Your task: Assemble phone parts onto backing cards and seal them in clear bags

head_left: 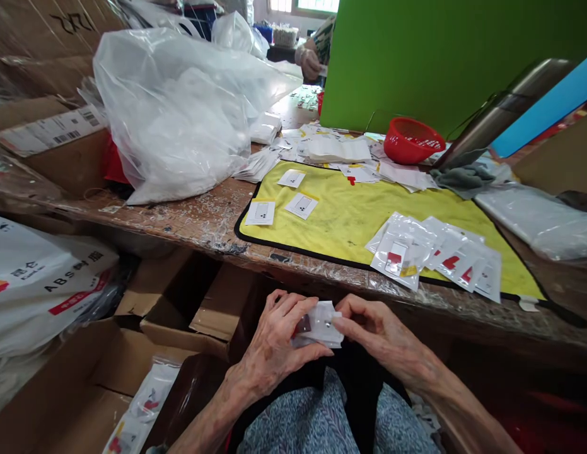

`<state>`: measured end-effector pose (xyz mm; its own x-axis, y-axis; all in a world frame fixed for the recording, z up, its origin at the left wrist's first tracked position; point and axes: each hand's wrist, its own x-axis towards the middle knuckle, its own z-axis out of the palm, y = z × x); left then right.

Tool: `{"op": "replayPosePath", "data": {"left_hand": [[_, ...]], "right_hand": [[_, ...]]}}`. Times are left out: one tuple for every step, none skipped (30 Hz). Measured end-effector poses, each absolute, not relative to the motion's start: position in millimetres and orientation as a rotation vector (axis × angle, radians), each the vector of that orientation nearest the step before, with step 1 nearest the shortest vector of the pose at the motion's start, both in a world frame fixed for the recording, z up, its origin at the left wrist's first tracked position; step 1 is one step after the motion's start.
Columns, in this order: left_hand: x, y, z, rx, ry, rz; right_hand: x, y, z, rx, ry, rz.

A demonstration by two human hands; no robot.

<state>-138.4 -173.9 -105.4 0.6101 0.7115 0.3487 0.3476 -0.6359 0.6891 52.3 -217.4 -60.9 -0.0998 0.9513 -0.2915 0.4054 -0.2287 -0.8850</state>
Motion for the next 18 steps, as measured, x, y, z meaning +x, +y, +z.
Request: {"op": "replayPosePath", "data": {"left_hand": [[-138,-174,-105,2.268,0.816,0.828],[-138,-174,-105,2.272,0.813,0.824],[-138,-174,-104,2.274,0.821,0.825],[-138,-174,-103,2.276,0.833,0.828],[-138,-174,-102,2.278,0.84,0.831],[-138,-175,-101,2.279,0.836,0.827],[-138,-175,-99,2.278,0.818,0.816],[-137,-176,-98,2.27,0.799,0.798],[-136,-176,-97,2.257,0.785,0.77],[-135,-177,-95,2.238,0.776,0.735],[-135,-178,-94,2.213,0.772,0.696],[-135,-178,-93,2.182,0.773,0.66],[-136,-178,-92,2.139,0.783,0.622],[-137,-178,-91,2.08,0.793,0.581],[-139,-177,-90,2.001,0.805,0.546],[-141,-176,-89,1.904,0.818,0.518],[-142,-175,-88,1.797,0.828,0.497],[-144,-174,-88,1.687,0.833,0.486]], "right_hand": [[48,-218,-63,-1.658,-1.511,1.255],[43,-217,-65,-1.684,-1.502,1.2],[40,-217,-66,-1.702,-1.459,1.178],[38,-216,-67,-1.701,-1.388,1.204],[37,-216,-68,-1.674,-1.315,1.275],[37,-215,-69,-1.621,-1.264,1.376],[38,-214,-70,-1.559,-1.25,1.47],[39,-213,-70,-1.516,-1.278,1.528],[39,-211,-71,-1.513,-1.339,1.536],[39,-210,-73,-1.545,-1.409,1.504],[38,-210,-74,-1.597,-1.467,1.452],[37,-209,-76,-1.652,-1.501,1.403],[35,-209,-77,-1.69,-1.509,1.383],[33,-209,-79,-1.699,-1.494,1.404],[32,-209,-79,-1.676,-1.456,1.46],[32,-209,-78,-1.625,-1.399,1.542],[33,-210,-77,-1.558,-1.332,1.638],[34,-210,-74,-1.483,-1.263,1.734]]}}
